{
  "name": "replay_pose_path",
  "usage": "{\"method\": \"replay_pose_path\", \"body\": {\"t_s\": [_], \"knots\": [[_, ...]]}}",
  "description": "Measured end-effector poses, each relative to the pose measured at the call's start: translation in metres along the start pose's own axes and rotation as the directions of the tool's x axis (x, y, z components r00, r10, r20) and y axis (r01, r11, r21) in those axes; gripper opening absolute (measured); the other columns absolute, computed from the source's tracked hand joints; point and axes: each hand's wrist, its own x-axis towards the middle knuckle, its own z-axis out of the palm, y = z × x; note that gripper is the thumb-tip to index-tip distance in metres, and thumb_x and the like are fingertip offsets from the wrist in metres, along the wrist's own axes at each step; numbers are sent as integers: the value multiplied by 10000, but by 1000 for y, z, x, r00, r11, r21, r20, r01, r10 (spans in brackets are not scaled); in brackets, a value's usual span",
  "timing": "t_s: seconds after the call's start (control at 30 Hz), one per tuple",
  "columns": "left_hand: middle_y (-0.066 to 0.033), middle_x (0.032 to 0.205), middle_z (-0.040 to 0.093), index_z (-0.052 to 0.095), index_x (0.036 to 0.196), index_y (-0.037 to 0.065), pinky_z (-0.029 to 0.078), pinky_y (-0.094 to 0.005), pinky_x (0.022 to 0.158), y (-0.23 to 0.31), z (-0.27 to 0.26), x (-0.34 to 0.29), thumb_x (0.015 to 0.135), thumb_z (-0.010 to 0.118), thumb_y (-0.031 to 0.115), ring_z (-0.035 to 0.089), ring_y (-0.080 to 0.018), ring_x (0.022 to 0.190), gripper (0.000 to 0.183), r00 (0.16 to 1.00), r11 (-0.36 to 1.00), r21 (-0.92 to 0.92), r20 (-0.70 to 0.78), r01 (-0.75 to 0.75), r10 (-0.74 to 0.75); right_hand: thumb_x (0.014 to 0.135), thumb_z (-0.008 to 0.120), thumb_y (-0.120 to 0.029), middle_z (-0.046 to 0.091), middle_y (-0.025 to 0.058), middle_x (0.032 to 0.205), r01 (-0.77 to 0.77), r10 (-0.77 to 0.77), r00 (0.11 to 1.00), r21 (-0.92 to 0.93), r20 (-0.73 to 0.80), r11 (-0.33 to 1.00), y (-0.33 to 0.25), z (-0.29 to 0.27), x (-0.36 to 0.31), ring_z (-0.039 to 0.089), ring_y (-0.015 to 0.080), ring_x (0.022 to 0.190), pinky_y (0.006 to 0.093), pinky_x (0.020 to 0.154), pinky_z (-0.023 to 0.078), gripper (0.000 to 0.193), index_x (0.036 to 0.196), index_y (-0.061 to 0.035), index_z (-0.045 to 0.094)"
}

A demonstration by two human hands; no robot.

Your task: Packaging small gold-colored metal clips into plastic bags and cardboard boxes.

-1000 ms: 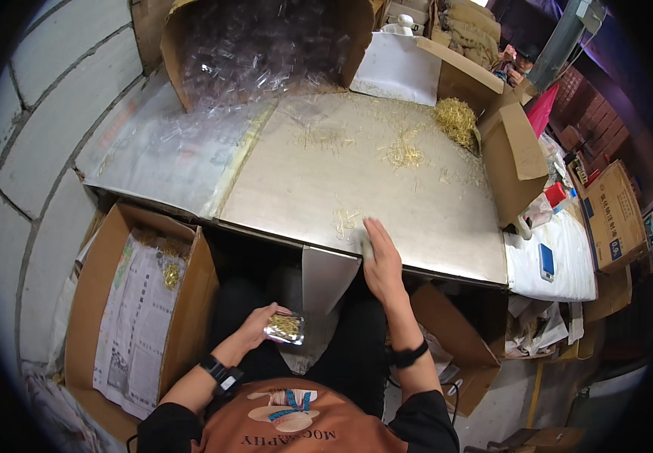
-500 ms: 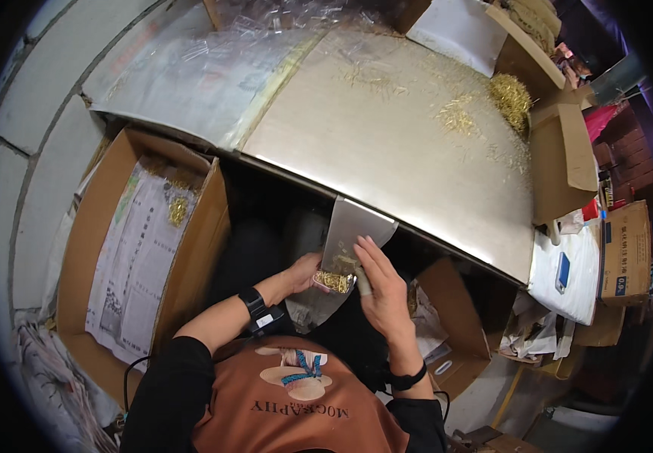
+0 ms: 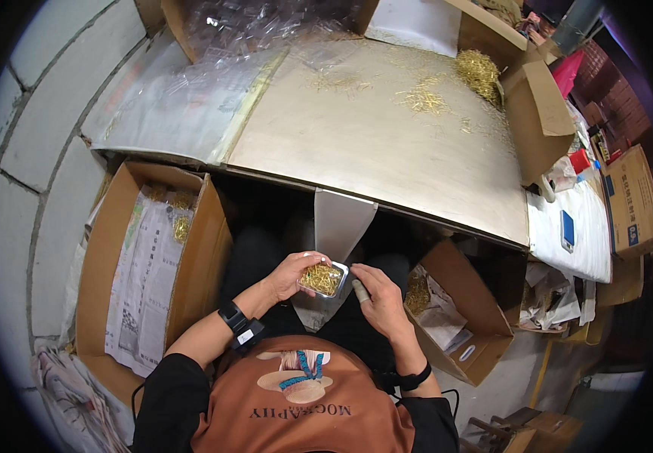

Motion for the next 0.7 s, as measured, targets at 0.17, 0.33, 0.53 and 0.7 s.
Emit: {"method": "replay_pose_path", "body": {"t_s": [0.17, 0.33, 0.53, 0.7], "knots": [[-144, 954, 636, 540, 1090, -19, 596, -299, 526, 23, 25, -1, 923, 450, 215, 678, -204, 748, 302, 995, 992, -81, -28, -96, 94, 775, 631, 25, 628, 146, 1060, 97, -98, 980, -12, -171, 995, -19, -1, 13, 616, 305, 952, 351, 806, 505, 282, 1054, 1, 606], [-134, 980, 638, 546, 1110, -8, 589, -318, 545, 39, 40, -9, 957, 384, 302, 673, -217, 804, 382, 993, 985, -137, 33, -107, 113, 752, 634, 38, 626, 133, 1038, 165, -169, 947, -37, -274, 986, -29, -7, 18, 607, 296, 927, 350, 785, 498, 294, 1042, -6, 606], [-108, 964, 637, 539, 1114, -16, 571, -292, 511, 33, 54, -9, 984, 313, 408, 663, -184, 801, 497, 996, 979, 185, -14, -88, 92, 767, 616, -3, 626, 130, 1053, 75, -53, 977, 97, -207, 992, -17, -2, 49, 592, 307, 981, 353, 836, 483, 247, 1014, -10, 618], [-117, 937, 632, 527, 1107, -21, 577, -312, 508, 34, 54, -14, 991, 309, 402, 664, -196, 778, 490, 991, 978, 160, 9, -131, 132, 806, 603, -18, 649, 124, 1035, -159, 160, 987, 401, 33, 902, -12, 16, 62, 631, 240, 927, 315, 811, 487, 88, 872, 11, 653]]}}
